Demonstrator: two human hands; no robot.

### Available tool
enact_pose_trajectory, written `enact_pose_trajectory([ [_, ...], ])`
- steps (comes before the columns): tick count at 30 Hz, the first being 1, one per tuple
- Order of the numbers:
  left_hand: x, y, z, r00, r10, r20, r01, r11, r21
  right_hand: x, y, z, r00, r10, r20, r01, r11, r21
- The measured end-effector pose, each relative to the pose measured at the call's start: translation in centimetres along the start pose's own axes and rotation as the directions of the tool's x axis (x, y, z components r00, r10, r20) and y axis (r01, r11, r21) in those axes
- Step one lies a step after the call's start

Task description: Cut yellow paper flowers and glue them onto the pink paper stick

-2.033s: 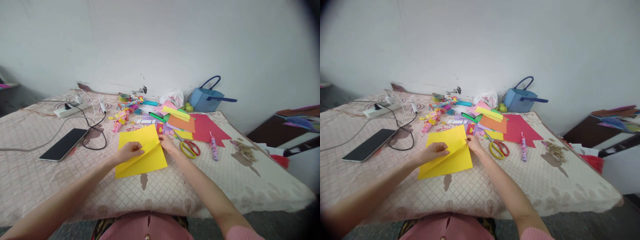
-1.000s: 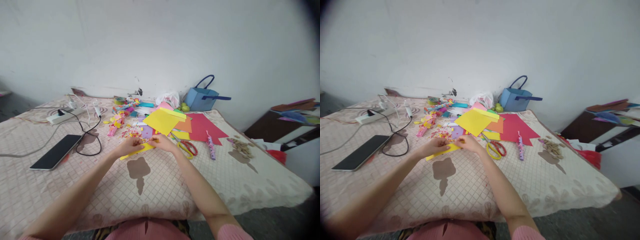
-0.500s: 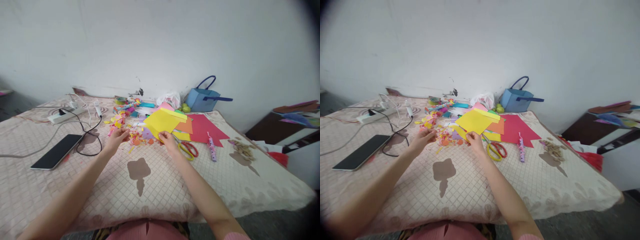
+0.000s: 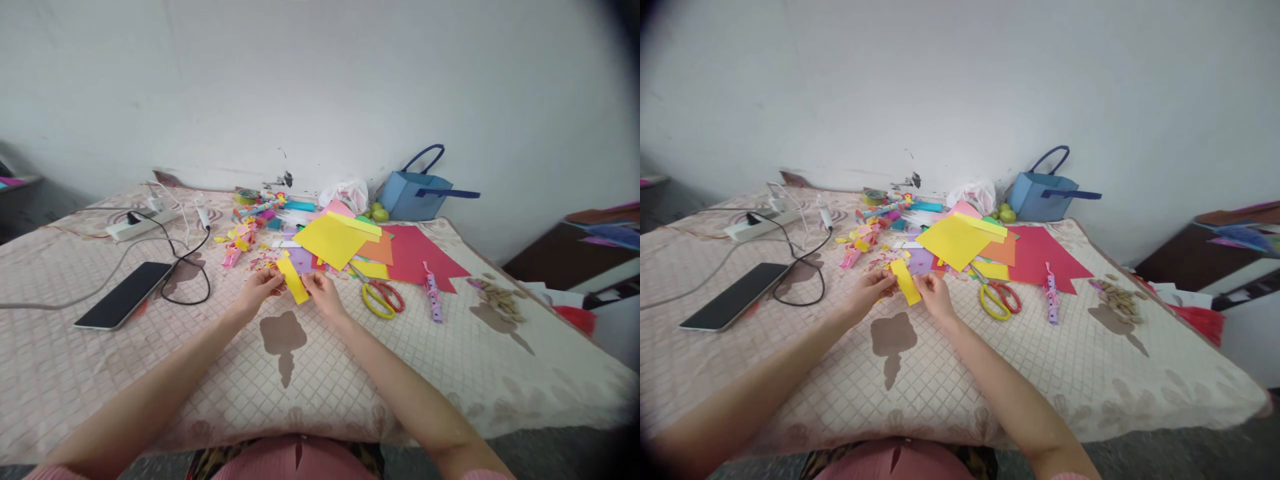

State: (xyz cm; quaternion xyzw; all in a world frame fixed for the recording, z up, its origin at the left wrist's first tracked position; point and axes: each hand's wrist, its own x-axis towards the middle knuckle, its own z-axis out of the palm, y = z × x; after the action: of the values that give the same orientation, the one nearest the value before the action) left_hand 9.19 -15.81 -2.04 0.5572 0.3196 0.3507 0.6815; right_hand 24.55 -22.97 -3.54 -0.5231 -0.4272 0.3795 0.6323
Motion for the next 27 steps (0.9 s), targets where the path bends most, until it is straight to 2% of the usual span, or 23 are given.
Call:
enact_pose_trajectory([
  [4, -0.2, -0.1, 0.1, 0.997, -0.019, 0.071, 0.021, 0.999, -0.024, 0.4, -0.3, -0.7, 1.0, -0.007, -0.014, 0.008, 1.0, 0.01],
  [12, -0.8, 0.2, 0.6, 0.992, 0.025, 0.128, -0.036, 0.996, 0.082, 0.1, -0.2, -1.0, 0.996, 0.061, -0.058, -0.061, 0.998, 0.003],
  [16, -0.9, 0.4, 0.6, 0.984, 0.079, 0.158, -0.091, 0.993, 0.071, -0.1, -0.4, -0.8, 0.981, 0.182, 0.069, -0.184, 0.982, 0.033],
  [20, -1.2, 0.2, 0.8, 0.96, 0.108, 0.258, -0.135, 0.987, 0.09, -0.1, -0.6, -0.7, 0.926, 0.286, 0.247, -0.318, 0.943, 0.101],
  [23, -1.3, -0.3, 1.1, 0.943, 0.083, 0.323, -0.129, 0.984, 0.125, 0.1, -0.5, -1.0, 0.925, 0.282, 0.255, -0.338, 0.918, 0.209],
  [27, -1.4, -1.0, 1.3, 0.932, 0.055, 0.358, -0.119, 0.98, 0.158, 0.4, -0.5, -1.5, 0.943, 0.254, 0.215, -0.3, 0.929, 0.216],
])
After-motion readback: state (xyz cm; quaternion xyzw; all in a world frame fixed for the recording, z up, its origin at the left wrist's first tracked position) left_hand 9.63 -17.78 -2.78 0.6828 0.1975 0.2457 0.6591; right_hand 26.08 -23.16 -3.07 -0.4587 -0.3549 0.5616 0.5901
